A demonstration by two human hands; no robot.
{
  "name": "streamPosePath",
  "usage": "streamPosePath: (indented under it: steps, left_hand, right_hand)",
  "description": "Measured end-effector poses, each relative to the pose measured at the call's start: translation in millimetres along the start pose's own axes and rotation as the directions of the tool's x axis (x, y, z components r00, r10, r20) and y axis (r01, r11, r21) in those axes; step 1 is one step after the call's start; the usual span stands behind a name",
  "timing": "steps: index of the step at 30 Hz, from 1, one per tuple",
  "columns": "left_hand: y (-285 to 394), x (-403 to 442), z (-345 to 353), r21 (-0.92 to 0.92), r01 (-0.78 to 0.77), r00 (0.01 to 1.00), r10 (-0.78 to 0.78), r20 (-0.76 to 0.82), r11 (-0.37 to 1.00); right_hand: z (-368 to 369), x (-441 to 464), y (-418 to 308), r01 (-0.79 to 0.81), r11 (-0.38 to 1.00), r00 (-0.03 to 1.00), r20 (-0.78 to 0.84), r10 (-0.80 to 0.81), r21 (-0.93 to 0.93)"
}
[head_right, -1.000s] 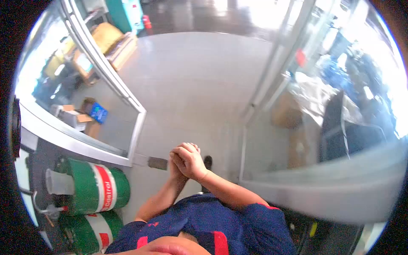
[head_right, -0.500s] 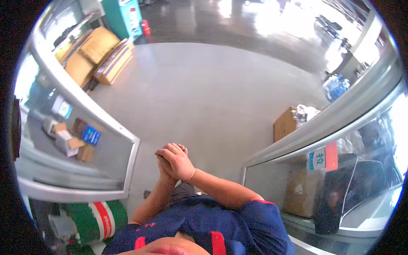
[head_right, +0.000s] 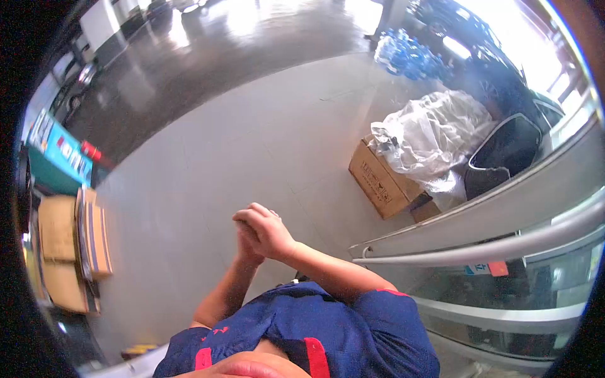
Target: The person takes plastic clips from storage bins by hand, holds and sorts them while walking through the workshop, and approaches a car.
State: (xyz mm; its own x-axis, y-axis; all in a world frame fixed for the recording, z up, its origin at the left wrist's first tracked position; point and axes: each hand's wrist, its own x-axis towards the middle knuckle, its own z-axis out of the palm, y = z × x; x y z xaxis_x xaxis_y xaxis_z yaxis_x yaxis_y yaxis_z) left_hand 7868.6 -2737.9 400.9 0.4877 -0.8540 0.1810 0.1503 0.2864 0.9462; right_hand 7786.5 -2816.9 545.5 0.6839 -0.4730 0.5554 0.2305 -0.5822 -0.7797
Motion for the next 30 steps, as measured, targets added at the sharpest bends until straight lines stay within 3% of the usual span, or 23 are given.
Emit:
streamPosePath:
  steps: [1,2,3,5,7,9,13,16,19,21,25,30]
  left_hand:
    - [39.9,30.8,18.6,-0.394,0.107,0.994,-0.107,0.022,0.913]
    - [28.3,61.6,6.5,-0.319,0.217,0.976,-0.207,0.064,0.923]
    - [20.5,97.8,-0.6,-0.49,0.357,0.93,-0.35,0.11,0.795]
    - [4.7,169.3,-14.8,-0.78,0.497,0.769,-0.609,0.194,0.38]
    - [-11.9,235.9,-31.3,-0.85,0.464,0.663,-0.734,0.148,0.249]
    - [-29.2,304.0,-57.4,-0.87,0.457,0.681,-0.701,0.21,0.184]
    - [-22.7,428.1,-98.3,-0.86,0.483,0.697,-0.667,0.262,0.167]
    - [-11.0,514.3,-121.6,-0.866,0.417,0.778,-0.601,0.184,0.275]
    - [-35.7,616.8,-151.8,-0.865,0.357,0.742,-0.669,0.034,0.352]
    - [-51.9,663.6,-155.4,-0.887,0.348,0.765,-0.639,0.082,0.304]
    - [-89.0,836.5,-199.8,-0.878,0.407,0.732,-0.666,0.146,0.254]
    - [-108.0,1045.7,-196.2,-0.809,0.552,0.72,-0.604,0.341,0.201]
  right_hand:
    - [-8.6,16.4,16.3,-0.073,0.996,0.995,-0.058,0.077,0.06]
    - [-10.8,32.2,33.7,-0.484,0.749,0.832,-0.026,0.554,0.453]
    - [-22.4,52.5,58.8,-0.532,0.567,0.732,0.005,0.681,0.628]
    - [-61.9,93.2,116.4,-0.487,0.123,0.515,0.17,0.84,0.865]
    - [-87.0,139.5,185.2,-0.407,-0.006,0.337,0.156,0.928,0.913]
    - [-110.8,189.3,247.7,-0.365,-0.063,0.277,0.173,0.945,0.929]
    - [-137.4,309.9,336.6,-0.288,-0.105,0.537,0.251,0.806,0.952]
    - [-144.8,398.3,371.7,-0.243,-0.197,0.664,0.312,0.679,0.95]
    - [-143.1,491.5,433.4,-0.245,-0.192,0.667,0.309,0.678,0.95]
    - [-155.1,516.8,467.9,-0.272,-0.159,0.678,0.306,0.668,0.949]
    - [-150.3,625.7,580.2,-0.266,-0.072,0.68,0.24,0.693,0.961]
    - [-181.1,761.9,654.7,-0.315,0.054,0.54,0.132,0.831,0.948]
